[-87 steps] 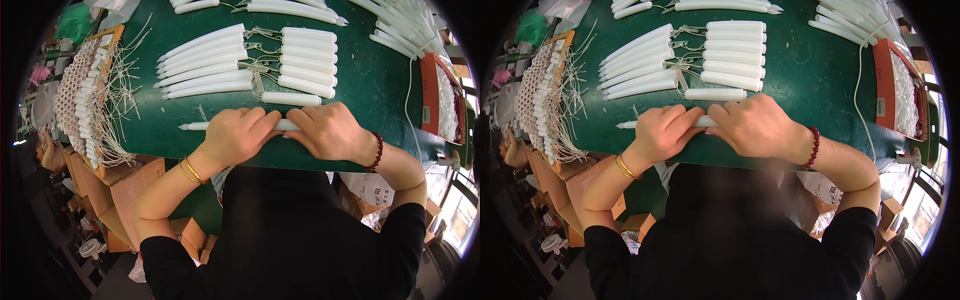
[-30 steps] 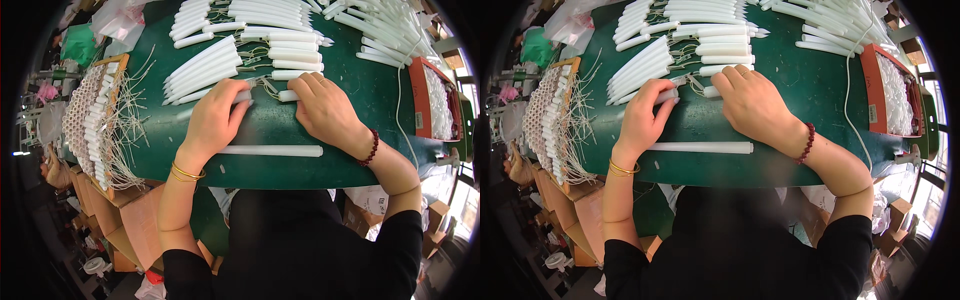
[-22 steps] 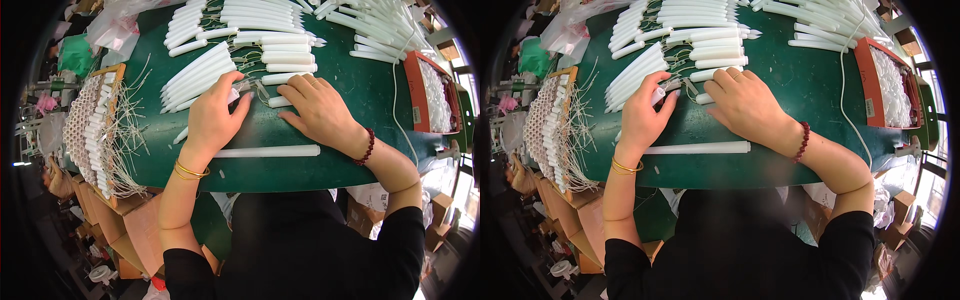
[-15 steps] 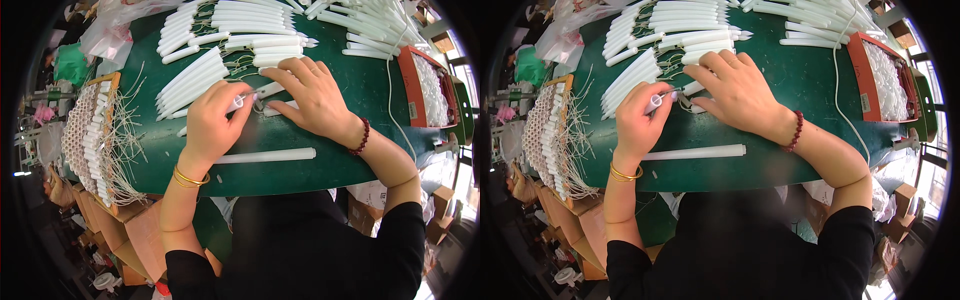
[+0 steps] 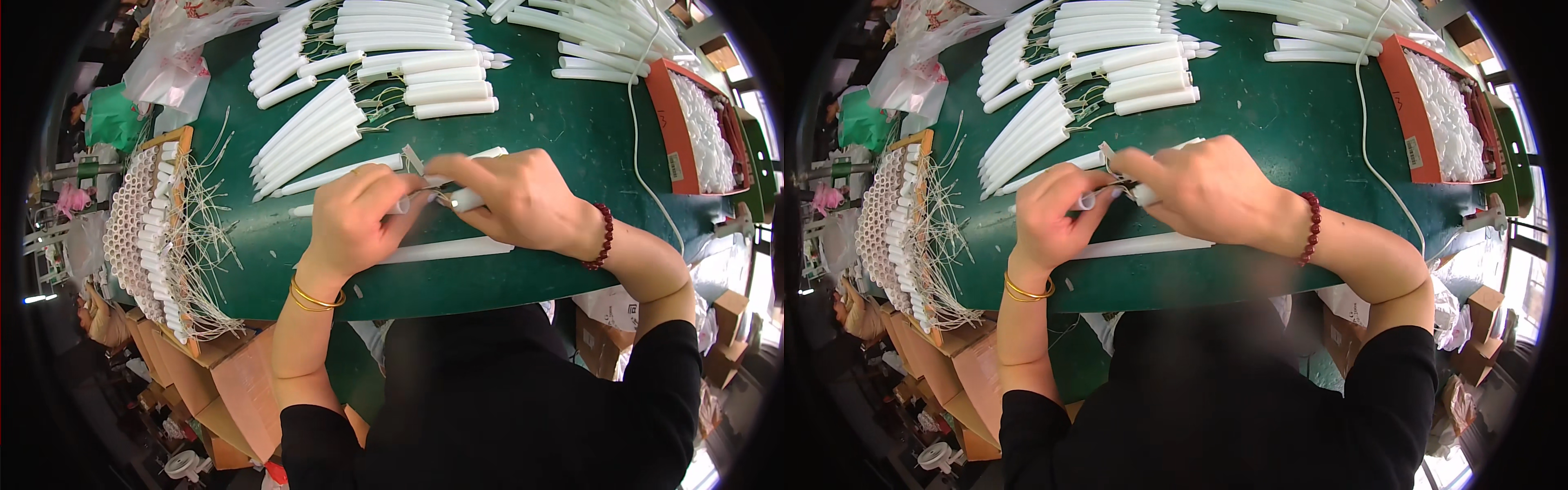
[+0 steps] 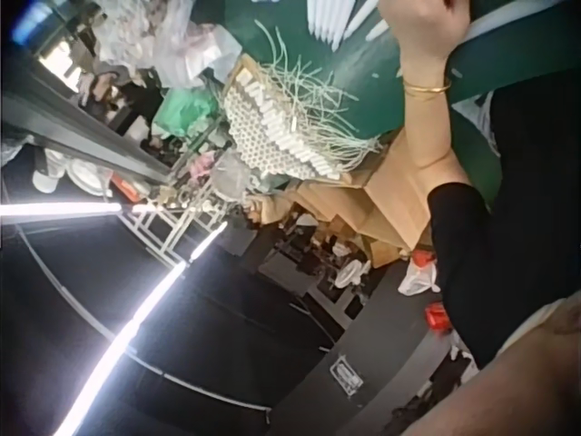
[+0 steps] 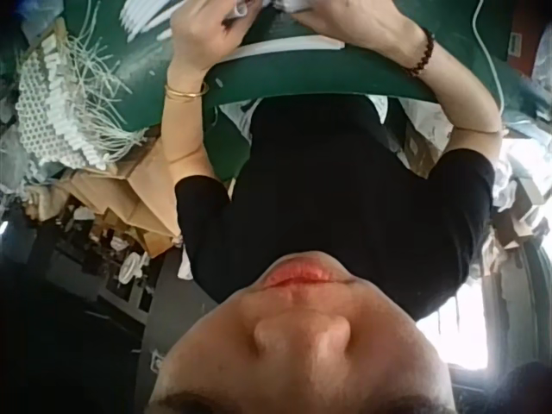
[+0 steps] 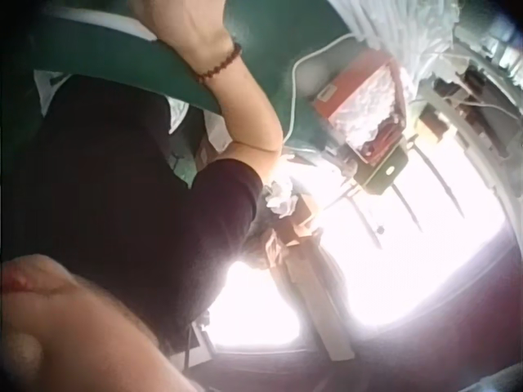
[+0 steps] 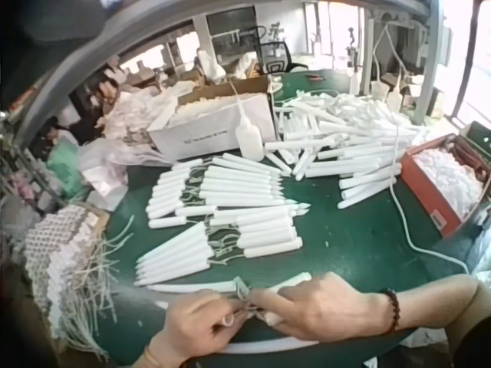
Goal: Assembling small electronic or decorative components on a production line, including applying adhesive and organizing parts.
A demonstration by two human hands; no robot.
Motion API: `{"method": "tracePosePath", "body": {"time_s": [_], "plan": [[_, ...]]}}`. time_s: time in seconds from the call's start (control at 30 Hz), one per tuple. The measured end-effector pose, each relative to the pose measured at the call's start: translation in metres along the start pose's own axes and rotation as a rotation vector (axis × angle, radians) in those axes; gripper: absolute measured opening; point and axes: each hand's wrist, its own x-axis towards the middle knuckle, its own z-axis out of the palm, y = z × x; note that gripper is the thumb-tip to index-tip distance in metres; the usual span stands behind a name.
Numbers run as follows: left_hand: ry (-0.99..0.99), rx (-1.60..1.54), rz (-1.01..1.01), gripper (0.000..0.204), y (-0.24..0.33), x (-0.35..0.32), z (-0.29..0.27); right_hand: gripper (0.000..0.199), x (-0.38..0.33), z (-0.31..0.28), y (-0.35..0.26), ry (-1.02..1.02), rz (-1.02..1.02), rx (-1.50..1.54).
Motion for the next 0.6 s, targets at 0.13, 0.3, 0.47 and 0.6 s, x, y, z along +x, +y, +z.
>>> {"method": "tracePosePath", "body": {"time_s": [0.13,0.3,0.47,0.6], "plan": [[-0.133,0.015,-0.038,0.015,-0.003,-0.003,0.004,0.025,-0.005,0.012,0.006,-0.026,-0.135,-0.140],[-0.130,-0.050,-0.094,0.027,0.004,0.004,-0.001,0.019,-0.001,0.008,0.009,0.020,0.065,0.119],[-0.083,-0.051,-0.037,0.035,-0.007,-0.002,-0.002,0.013,0.010,-0.005,0.007,-0.066,0.450,0.663],[-0.120,0.070,-0.125,0.034,0.002,-0.002,-0.003,0.013,0.010,-0.010,0.009,-0.216,0.567,0.781]]}}
